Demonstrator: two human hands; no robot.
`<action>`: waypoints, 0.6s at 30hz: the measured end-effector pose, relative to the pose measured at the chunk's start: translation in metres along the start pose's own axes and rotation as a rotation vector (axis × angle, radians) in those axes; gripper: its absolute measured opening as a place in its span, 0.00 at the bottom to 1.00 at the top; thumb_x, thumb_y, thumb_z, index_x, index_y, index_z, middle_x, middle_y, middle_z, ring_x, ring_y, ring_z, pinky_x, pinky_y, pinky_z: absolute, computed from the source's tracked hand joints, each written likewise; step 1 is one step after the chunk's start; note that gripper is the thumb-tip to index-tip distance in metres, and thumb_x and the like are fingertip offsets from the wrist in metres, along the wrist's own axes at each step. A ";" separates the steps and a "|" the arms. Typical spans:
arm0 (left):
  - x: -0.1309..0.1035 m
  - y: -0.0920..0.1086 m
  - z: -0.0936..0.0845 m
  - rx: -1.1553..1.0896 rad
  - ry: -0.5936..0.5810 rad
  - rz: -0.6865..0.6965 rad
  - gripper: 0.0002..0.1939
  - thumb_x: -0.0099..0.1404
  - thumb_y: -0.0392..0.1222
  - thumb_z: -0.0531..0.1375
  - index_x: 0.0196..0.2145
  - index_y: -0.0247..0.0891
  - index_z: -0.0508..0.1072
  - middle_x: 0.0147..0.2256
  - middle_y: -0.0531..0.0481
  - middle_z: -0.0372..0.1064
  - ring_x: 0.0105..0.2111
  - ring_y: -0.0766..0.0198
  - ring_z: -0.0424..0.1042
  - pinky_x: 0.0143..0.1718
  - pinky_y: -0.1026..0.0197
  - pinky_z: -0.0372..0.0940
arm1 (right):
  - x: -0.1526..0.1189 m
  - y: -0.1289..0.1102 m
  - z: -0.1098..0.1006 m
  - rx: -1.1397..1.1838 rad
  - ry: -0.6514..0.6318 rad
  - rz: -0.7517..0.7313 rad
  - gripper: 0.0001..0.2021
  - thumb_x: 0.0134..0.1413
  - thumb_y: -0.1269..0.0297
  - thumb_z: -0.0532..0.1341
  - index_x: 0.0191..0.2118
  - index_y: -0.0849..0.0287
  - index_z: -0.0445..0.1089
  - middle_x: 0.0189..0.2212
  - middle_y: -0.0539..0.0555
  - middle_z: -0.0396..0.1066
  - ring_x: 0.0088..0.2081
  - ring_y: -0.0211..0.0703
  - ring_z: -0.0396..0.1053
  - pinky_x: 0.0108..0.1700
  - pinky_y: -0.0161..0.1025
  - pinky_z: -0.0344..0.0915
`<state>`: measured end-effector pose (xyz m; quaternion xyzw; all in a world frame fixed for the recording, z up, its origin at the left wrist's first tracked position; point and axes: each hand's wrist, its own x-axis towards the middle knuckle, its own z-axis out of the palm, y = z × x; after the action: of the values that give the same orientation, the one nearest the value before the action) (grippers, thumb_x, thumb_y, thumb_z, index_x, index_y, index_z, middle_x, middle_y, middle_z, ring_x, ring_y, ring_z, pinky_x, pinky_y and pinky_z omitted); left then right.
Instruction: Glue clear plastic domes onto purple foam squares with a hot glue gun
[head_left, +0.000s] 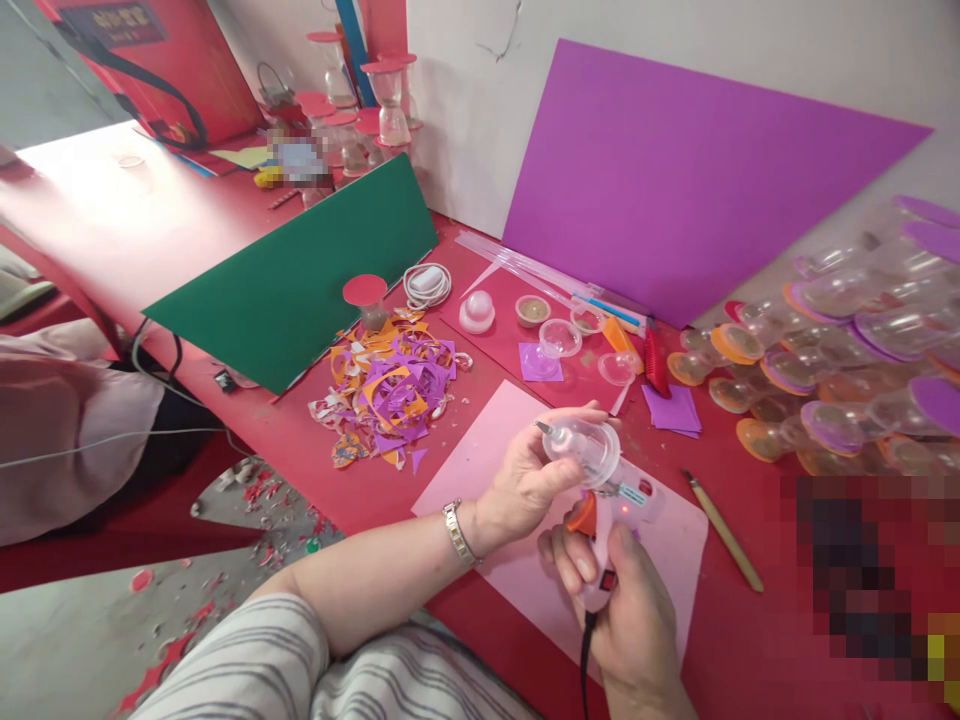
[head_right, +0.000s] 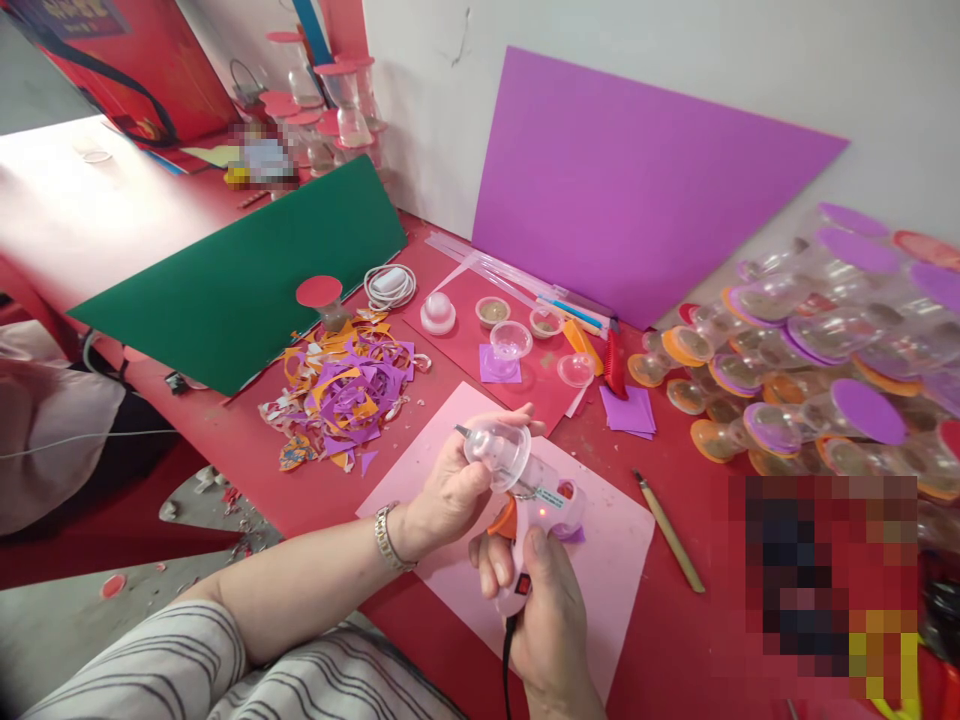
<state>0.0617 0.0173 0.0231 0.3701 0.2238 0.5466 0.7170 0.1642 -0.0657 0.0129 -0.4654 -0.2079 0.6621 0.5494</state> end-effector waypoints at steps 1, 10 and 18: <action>0.000 0.000 0.000 0.003 0.009 -0.002 0.35 0.53 0.64 0.67 0.51 0.38 0.73 0.47 0.41 0.73 0.46 0.52 0.72 0.50 0.52 0.66 | 0.000 0.000 0.000 0.005 0.001 0.001 0.19 0.52 0.43 0.63 0.28 0.56 0.69 0.15 0.43 0.55 0.19 0.33 0.52 0.33 0.43 0.64; 0.000 0.004 0.001 -0.002 0.016 0.015 0.34 0.53 0.64 0.67 0.50 0.38 0.74 0.43 0.43 0.75 0.41 0.57 0.72 0.45 0.56 0.66 | 0.000 0.002 0.001 0.039 -0.013 -0.001 0.18 0.53 0.44 0.63 0.30 0.56 0.70 0.15 0.43 0.55 0.19 0.32 0.50 0.33 0.42 0.63; 0.006 0.007 -0.002 -0.026 0.091 0.081 0.32 0.56 0.67 0.64 0.48 0.40 0.74 0.44 0.44 0.74 0.46 0.56 0.72 0.53 0.53 0.63 | -0.001 -0.006 0.003 0.061 0.049 0.008 0.24 0.54 0.43 0.62 0.19 0.56 0.60 0.15 0.43 0.51 0.19 0.33 0.51 0.34 0.44 0.63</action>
<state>0.0577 0.0241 0.0277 0.3442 0.2340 0.5943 0.6882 0.1647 -0.0638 0.0199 -0.4652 -0.1722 0.6588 0.5656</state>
